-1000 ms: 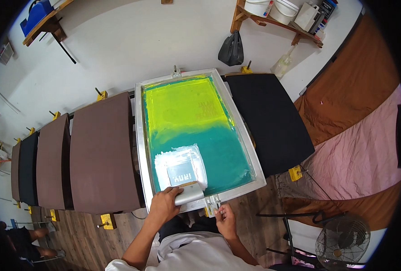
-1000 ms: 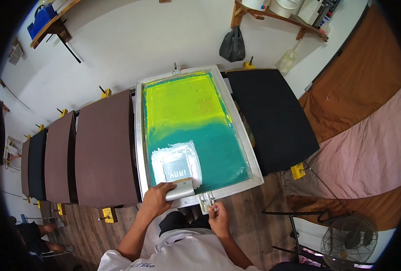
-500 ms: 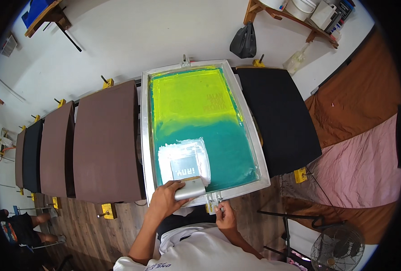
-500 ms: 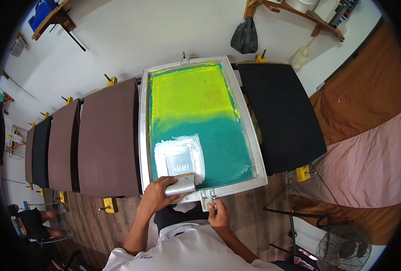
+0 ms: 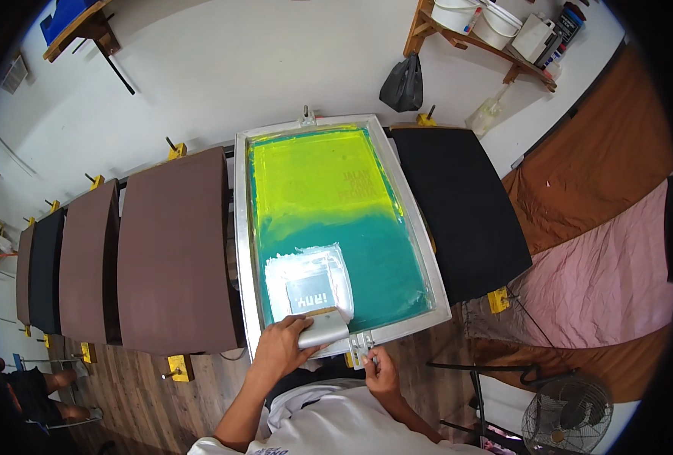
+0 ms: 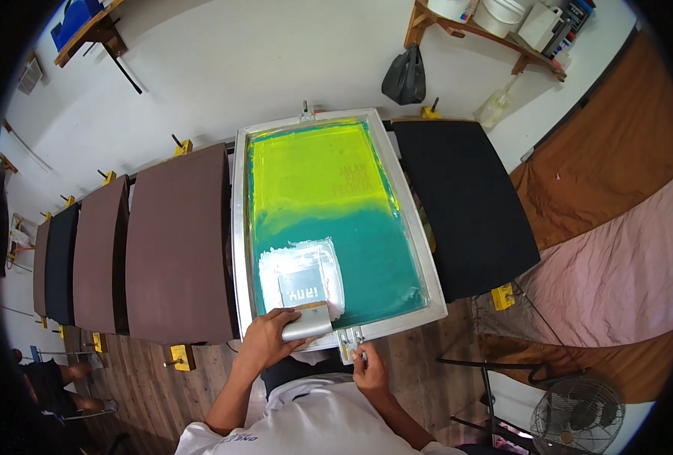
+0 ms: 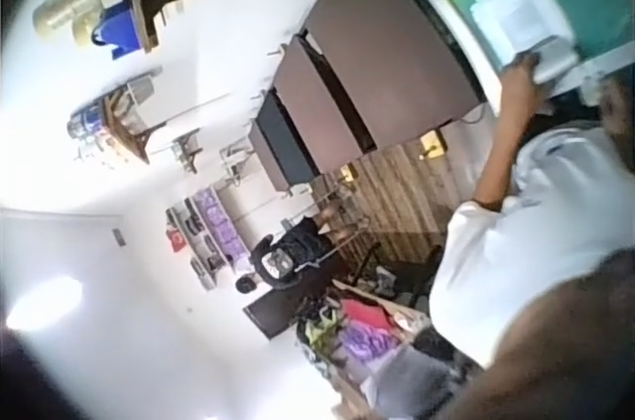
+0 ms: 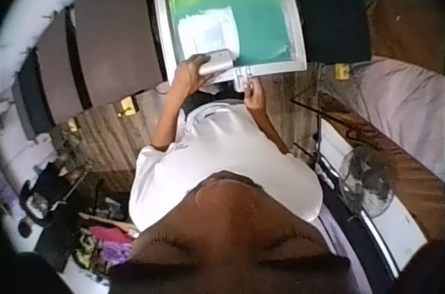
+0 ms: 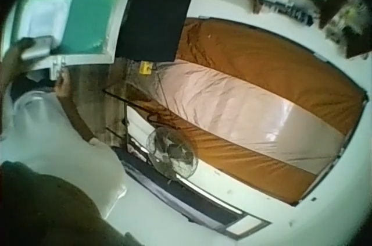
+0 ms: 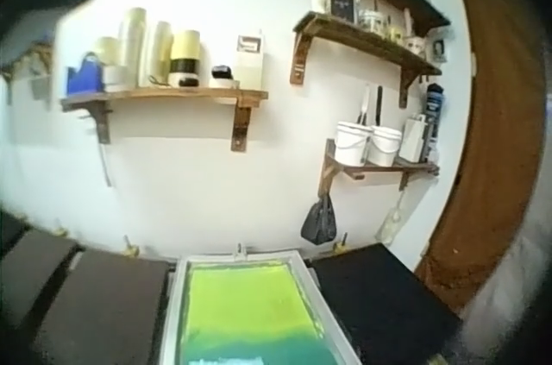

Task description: Applying white ink to a screen printing frame using a squeegee.

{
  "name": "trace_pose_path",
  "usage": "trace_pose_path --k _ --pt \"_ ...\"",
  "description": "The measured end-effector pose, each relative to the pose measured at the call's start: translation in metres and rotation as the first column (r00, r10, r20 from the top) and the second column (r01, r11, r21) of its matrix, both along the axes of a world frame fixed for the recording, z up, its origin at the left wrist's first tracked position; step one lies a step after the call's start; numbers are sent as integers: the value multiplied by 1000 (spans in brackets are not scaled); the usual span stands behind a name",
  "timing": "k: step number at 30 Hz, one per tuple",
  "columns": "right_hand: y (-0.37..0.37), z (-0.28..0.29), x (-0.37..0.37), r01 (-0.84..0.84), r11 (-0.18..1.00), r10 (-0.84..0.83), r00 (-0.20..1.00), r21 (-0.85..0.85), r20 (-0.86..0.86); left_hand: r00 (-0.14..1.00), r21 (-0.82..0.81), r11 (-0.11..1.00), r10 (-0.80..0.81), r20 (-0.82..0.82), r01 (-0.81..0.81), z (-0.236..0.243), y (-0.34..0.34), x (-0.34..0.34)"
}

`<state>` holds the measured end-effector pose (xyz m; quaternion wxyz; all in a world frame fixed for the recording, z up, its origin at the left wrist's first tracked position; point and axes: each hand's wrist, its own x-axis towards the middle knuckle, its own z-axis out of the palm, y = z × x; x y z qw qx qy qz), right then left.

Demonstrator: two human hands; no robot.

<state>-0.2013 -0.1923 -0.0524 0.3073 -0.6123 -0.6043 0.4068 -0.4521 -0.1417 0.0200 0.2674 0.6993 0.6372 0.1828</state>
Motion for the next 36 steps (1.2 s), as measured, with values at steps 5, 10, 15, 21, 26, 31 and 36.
trace_pose_path --k 5,10,15,21,26,31,36 --pt "1 -5 -4 60 998 -60 996 -3 -68 999 -8 1000 -30 -20 29 2 5 -1" --pt "-1 -6 -7 103 995 -103 992 -4 -74 999 -6 999 -32 21 32 7 8 0" --pt "-3 -14 -5 110 994 -111 987 -13 -115 999 4 999 -52 -2 52 6 7 -1" --pt "-3 -14 -6 119 993 -117 987 7 -110 999 2 999 -51 -1 51 2 6 -2" --pt "-5 -18 -3 125 992 -127 989 -28 -75 999 8 999 -46 9 46 3 6 -2" --pt "-5 -16 -3 123 992 -125 991 -35 -48 1000 -22 999 -26 2 26 2 7 -2" --pt "-8 -32 -2 147 988 -151 985 -54 -81 1000 -5 1000 -19 24 19 0 6 -1"
